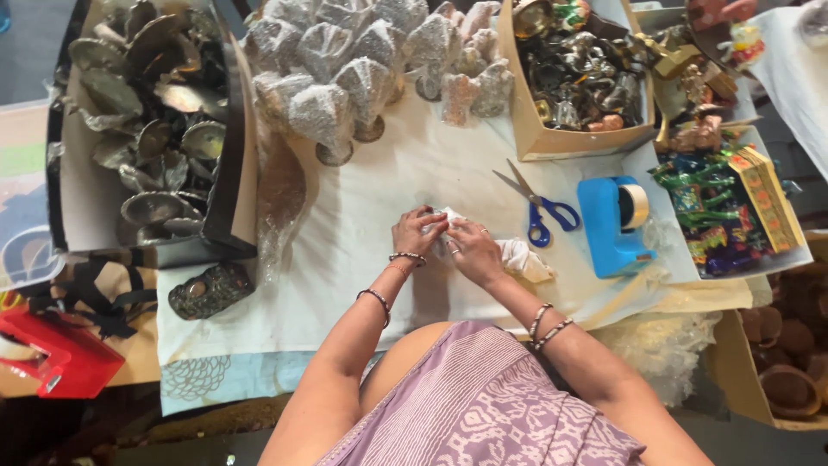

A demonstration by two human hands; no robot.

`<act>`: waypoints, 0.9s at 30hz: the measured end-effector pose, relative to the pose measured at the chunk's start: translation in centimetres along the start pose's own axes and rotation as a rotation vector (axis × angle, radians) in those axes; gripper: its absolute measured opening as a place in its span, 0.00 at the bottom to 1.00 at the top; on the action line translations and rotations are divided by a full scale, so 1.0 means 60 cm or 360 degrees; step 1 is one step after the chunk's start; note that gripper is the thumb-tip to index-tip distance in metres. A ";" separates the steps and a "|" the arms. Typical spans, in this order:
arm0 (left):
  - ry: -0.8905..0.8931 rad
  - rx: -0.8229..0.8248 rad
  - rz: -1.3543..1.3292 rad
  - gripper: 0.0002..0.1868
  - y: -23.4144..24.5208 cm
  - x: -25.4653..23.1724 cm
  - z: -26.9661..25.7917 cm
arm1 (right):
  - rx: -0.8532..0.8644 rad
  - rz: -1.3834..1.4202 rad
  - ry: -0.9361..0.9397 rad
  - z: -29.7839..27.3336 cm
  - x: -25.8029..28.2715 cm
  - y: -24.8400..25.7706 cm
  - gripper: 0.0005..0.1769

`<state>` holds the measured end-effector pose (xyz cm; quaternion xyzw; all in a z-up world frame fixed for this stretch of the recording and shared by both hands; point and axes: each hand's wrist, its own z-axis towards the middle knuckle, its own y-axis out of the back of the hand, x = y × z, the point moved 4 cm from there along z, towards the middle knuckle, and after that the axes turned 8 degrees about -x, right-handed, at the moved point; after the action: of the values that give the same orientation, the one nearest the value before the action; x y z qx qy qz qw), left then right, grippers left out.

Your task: The person wraps small metal ornaments in pieces of bubble wrap and tissue paper, handling them one at a time and setting them on a table among other packed and unpacked items.

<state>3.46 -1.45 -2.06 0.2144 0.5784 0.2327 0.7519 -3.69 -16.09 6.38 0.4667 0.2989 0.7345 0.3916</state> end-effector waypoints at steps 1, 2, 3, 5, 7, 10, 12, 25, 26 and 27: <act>-0.0014 0.0013 -0.0006 0.13 0.005 -0.006 0.001 | -0.0011 -0.0009 -0.0014 -0.002 -0.020 0.019 0.14; -0.0042 0.0007 -0.0004 0.13 0.011 -0.012 0.000 | 0.0027 0.0226 -0.0262 -0.005 -0.049 0.034 0.13; -0.0070 0.0001 -0.0002 0.14 0.018 -0.017 0.001 | 0.0063 0.0462 -0.0509 -0.010 -0.076 0.048 0.11; -0.0091 0.0022 0.0019 0.14 0.017 -0.014 0.001 | -0.0171 0.0308 -0.0616 -0.026 -0.136 0.140 0.10; -0.0112 0.0041 0.0036 0.14 0.010 -0.004 -0.002 | -0.0404 0.0145 -0.0717 -0.058 -0.214 0.225 0.10; -0.0235 0.0051 0.0078 0.14 0.000 0.021 -0.005 | -0.0848 -0.0522 -0.0826 -0.116 -0.321 0.332 0.10; -0.0351 0.0123 0.0073 0.13 -0.002 0.033 -0.010 | -0.0882 -0.0728 -0.1081 -0.149 -0.362 0.379 0.12; -0.0388 0.0412 0.0105 0.20 0.010 0.023 0.006 | -0.0195 0.0738 -0.2113 -0.186 -0.593 0.331 0.11; -0.0376 0.0434 0.0110 0.20 0.013 0.019 0.006 | -0.0170 0.0840 -0.2199 -0.183 -0.581 0.341 0.12; -0.0365 0.0455 0.0116 0.20 0.017 0.015 0.006 | -0.0145 0.0942 -0.2285 -0.180 -0.569 0.351 0.13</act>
<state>3.92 -0.12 -2.09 0.3650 0.5079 0.1492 0.7659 -11.07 -56.91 3.75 0.8719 -0.1955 0.3380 0.2956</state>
